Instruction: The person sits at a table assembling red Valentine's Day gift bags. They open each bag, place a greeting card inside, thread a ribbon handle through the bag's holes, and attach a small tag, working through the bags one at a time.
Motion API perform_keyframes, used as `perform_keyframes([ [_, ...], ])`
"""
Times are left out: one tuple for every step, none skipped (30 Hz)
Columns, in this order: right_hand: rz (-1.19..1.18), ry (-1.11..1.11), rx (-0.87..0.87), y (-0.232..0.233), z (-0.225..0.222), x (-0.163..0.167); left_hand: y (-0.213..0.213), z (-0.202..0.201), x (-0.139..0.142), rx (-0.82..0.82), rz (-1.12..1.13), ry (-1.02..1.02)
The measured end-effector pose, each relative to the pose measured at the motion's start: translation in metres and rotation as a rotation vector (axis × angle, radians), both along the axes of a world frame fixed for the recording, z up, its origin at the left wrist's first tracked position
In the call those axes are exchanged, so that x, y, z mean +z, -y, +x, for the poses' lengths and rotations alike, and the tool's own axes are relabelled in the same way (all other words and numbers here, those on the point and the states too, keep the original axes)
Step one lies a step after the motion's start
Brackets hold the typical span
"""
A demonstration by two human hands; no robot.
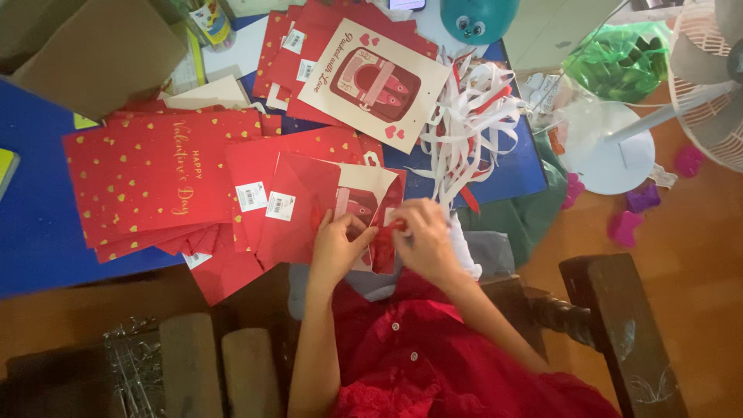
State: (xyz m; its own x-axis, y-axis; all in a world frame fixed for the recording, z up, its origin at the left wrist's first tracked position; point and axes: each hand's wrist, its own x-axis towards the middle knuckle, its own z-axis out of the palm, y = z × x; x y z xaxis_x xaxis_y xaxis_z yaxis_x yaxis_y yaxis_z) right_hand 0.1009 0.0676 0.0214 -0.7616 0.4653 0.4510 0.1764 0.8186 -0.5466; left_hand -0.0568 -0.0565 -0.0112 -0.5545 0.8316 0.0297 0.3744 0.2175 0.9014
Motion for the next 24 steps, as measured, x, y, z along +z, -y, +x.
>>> perform_keyframes([
  [0.020, -0.014, 0.042, 0.005, -0.006, 0.000, 0.001, 0.000, 0.000, 0.005, -0.004, 0.034],
  [0.037, -0.026, 0.085, 0.009, -0.011, 0.000, 0.001, 0.000, -0.001, 0.012, -0.010, 0.070],
  [0.008, -0.006, 0.093, 0.014, -0.013, -0.002, 0.003, -0.001, -0.001, 0.027, -0.019, 0.097],
  [-0.019, 0.014, 0.098, 0.017, -0.016, -0.004, 0.005, -0.002, -0.001, 0.039, -0.026, 0.123],
  [-0.042, 0.034, 0.101, 0.018, -0.017, -0.007, 0.005, -0.003, 0.000, 0.048, -0.029, 0.150],
  [-0.050, 0.031, 0.102, 0.016, -0.017, -0.011, 0.004, -0.004, -0.001, 0.040, -0.018, 0.092],
  [-0.060, 0.033, 0.103, 0.014, -0.016, -0.014, 0.004, -0.004, 0.000, 0.031, -0.009, 0.038],
  [-0.072, 0.035, 0.103, 0.013, -0.014, -0.018, 0.003, -0.004, -0.001, 0.021, -0.001, -0.015],
  [-0.058, 0.029, 0.106, 0.012, -0.012, -0.022, 0.003, -0.004, -0.001, 0.021, -0.009, -0.009],
  [-0.043, 0.019, 0.110, 0.008, -0.010, -0.025, 0.002, -0.003, -0.001, 0.021, -0.015, -0.006],
  [-0.028, 0.008, 0.116, 0.005, -0.009, -0.028, 0.002, -0.003, -0.001, 0.024, -0.021, -0.006],
  [-0.054, 0.040, 0.071, -0.001, -0.006, -0.029, 0.002, -0.003, -0.001, 0.035, -0.019, 0.041],
  [-0.083, 0.073, 0.026, -0.007, -0.003, -0.028, 0.003, -0.002, -0.002, 0.047, -0.020, 0.090],
  [-0.113, 0.109, -0.018, -0.015, 0.000, -0.027, 0.004, -0.001, -0.002, 0.058, -0.022, 0.141],
  [-0.104, 0.082, -0.040, -0.023, 0.003, -0.025, 0.005, 0.000, -0.002, 0.064, -0.023, 0.139],
  [-0.090, 0.054, -0.065, -0.034, 0.006, -0.021, 0.006, 0.000, -0.002, 0.067, -0.020, 0.136],
  [-0.072, 0.024, -0.093, -0.041, 0.006, -0.017, 0.005, 0.000, -0.002, 0.067, -0.013, 0.132],
  [-0.093, 0.042, -0.121, -0.043, 0.007, -0.015, 0.003, -0.001, -0.001, 0.048, -0.006, 0.085],
  [-0.116, 0.063, -0.148, -0.043, 0.009, -0.012, 0.003, -0.002, -0.001, 0.029, 0.000, 0.040],
  [-0.141, 0.086, -0.174, -0.041, 0.009, -0.010, 0.002, -0.002, 0.000, 0.012, 0.003, -0.003],
  [-0.093, 0.076, -0.107, -0.037, 0.007, -0.009, 0.001, -0.002, 0.000, 0.017, -0.020, 0.008],
  [-0.045, 0.064, -0.038, -0.032, 0.004, -0.008, 0.000, -0.002, 0.001, 0.023, -0.044, 0.016],
  [0.001, 0.051, 0.033, -0.027, 0.000, -0.009, 0.000, -0.002, 0.001, 0.031, -0.068, 0.024],
  [-0.010, 0.054, 0.067, -0.019, -0.005, -0.010, 0.001, -0.002, 0.001, 0.030, -0.039, 0.030],
])
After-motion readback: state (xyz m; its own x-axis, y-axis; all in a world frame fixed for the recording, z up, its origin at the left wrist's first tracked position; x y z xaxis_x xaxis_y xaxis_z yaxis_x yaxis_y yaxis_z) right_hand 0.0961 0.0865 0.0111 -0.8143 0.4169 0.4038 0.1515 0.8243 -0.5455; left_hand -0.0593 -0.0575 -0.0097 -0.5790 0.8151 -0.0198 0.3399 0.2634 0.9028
